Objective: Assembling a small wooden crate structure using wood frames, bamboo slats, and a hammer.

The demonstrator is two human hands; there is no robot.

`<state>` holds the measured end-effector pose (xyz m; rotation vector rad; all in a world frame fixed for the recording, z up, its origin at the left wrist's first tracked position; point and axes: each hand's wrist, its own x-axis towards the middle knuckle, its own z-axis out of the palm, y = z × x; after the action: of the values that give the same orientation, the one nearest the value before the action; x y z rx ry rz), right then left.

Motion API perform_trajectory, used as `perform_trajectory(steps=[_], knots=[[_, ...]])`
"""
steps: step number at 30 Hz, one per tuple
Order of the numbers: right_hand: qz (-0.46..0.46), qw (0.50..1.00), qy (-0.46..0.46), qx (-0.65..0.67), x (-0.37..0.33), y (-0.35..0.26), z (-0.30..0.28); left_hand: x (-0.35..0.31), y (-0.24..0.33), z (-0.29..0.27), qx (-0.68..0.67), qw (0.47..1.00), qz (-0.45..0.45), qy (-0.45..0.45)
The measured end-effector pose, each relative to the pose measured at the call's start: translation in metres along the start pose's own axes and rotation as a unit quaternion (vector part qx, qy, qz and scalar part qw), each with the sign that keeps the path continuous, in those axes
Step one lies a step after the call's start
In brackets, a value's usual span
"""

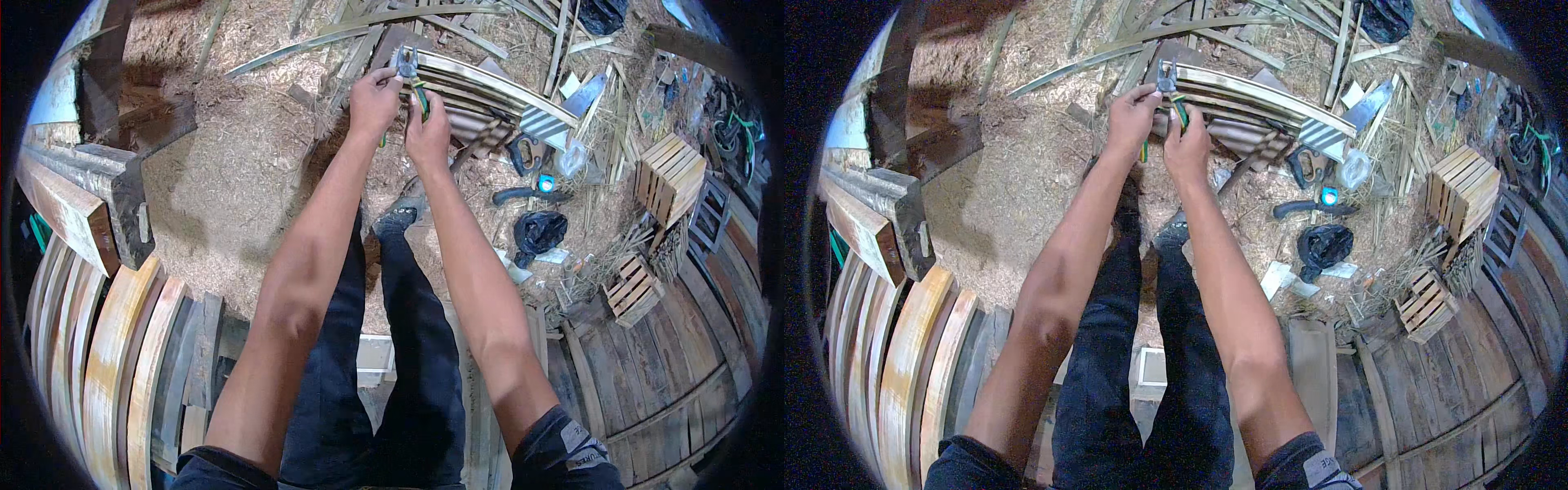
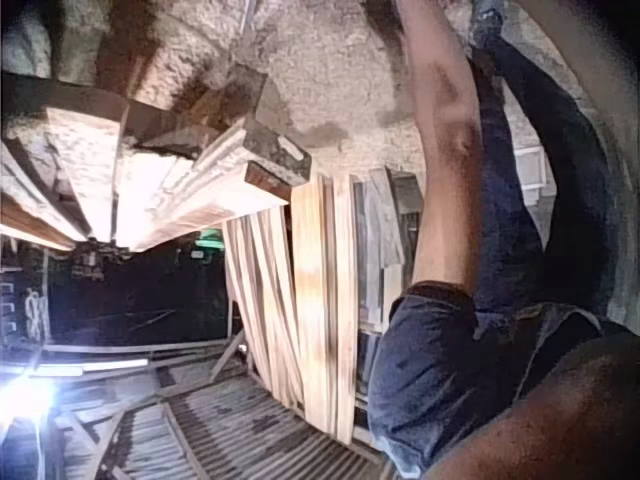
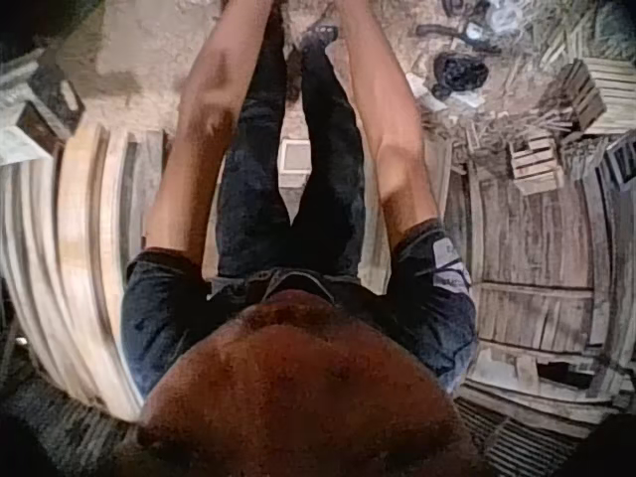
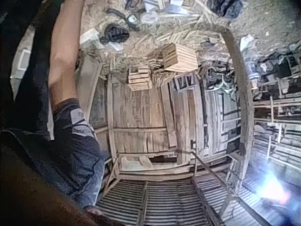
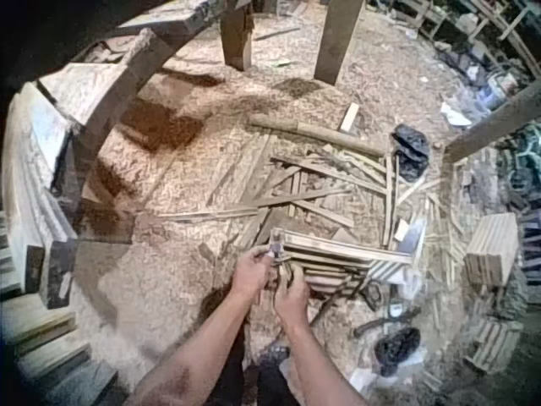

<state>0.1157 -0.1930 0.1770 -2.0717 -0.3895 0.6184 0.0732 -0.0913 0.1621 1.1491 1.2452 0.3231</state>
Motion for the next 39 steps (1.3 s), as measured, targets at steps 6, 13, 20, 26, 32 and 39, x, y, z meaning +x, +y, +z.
perform_trajectory(steps=[6,13,20,26,32,39], knots=[[-0.013,1.000,-0.011,0.005,-0.001,-0.003,0.004,-0.003,0.011,-0.003,0.091,0.994,0.048,0.042],[-0.017,1.000,-0.009,0.021,-0.005,-0.001,0.006,-0.003,0.011,-0.005,0.076,0.997,0.024,0.024],[0.007,0.999,-0.005,0.039,-0.002,0.007,0.006,-0.001,0.009,-0.007,0.044,0.999,0.024,0.011],[-0.027,0.998,-0.010,0.054,0.002,0.006,0.013,-0.003,0.023,-0.011,0.077,0.997,0.022,0.013],[0.022,0.997,-0.074,-0.023,-0.003,-0.009,0.016,0.002,0.025,-0.019,0.119,0.992,0.023,-0.022],[0.136,0.972,-0.121,-0.151,0.010,-0.027,0.024,0.026,0.015,-0.038,0.008,0.988,-0.042,-0.145]])
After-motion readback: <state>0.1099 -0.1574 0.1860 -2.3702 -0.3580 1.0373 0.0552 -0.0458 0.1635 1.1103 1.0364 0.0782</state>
